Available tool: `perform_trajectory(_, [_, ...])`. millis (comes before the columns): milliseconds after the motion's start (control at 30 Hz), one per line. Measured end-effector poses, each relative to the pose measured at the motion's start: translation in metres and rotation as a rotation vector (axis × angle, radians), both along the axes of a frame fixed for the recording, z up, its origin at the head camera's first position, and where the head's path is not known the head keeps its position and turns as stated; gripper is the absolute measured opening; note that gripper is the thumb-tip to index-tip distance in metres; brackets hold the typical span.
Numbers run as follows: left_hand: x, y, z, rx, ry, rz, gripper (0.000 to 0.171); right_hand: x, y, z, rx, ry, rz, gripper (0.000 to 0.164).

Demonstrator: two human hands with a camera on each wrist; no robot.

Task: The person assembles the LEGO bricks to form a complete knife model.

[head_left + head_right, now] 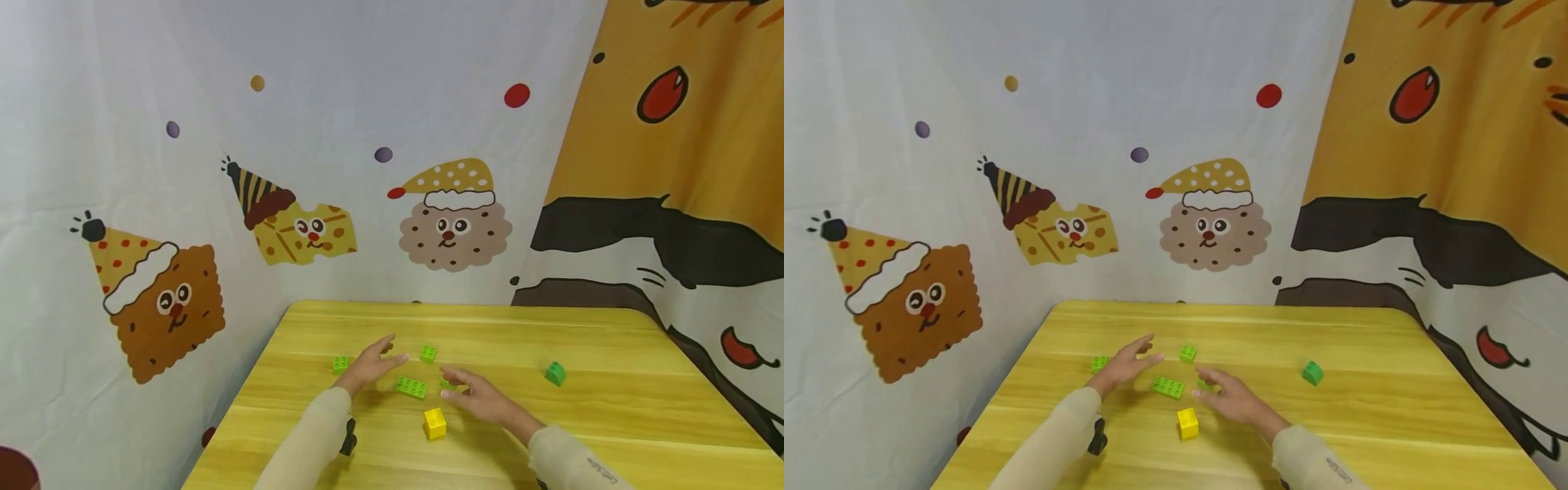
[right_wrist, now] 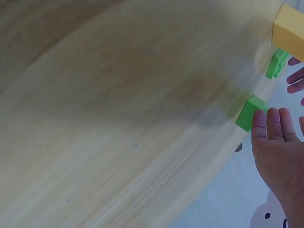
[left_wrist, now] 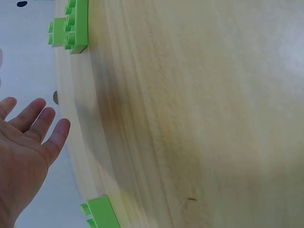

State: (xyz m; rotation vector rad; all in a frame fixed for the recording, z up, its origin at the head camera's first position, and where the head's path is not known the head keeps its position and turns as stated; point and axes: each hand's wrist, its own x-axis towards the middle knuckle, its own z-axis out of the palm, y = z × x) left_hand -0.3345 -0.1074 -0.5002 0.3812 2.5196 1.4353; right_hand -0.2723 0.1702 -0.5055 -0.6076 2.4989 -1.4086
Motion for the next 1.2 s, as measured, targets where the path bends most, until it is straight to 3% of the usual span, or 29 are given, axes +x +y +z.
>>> perform_trajectory(400, [0.0,-0.002,-0.007,-0.024,-0.017,-0.004,0.08,0.005,0.003,-0.008,-0.033,-0.058,0.112,0.066])
perform_trajectory(533, [0.001,-0.003,-0.007,-0.009,-0.021,-0.012,0.075,0.006,0.002,-0.01,-0.041,-0.085,0.111,0.063])
perform_trajectory(867, [0.0,-0.006,-0.012,0.021,-0.031,-0.048,0.084,0.009,0.0,-0.014,-0.091,-0.113,0.127,0.066])
perform_trajectory(1200, [0.002,-0.004,-0.013,0.039,-0.038,-0.062,0.084,0.011,-0.004,-0.023,-0.064,-0.132,0.112,0.064])
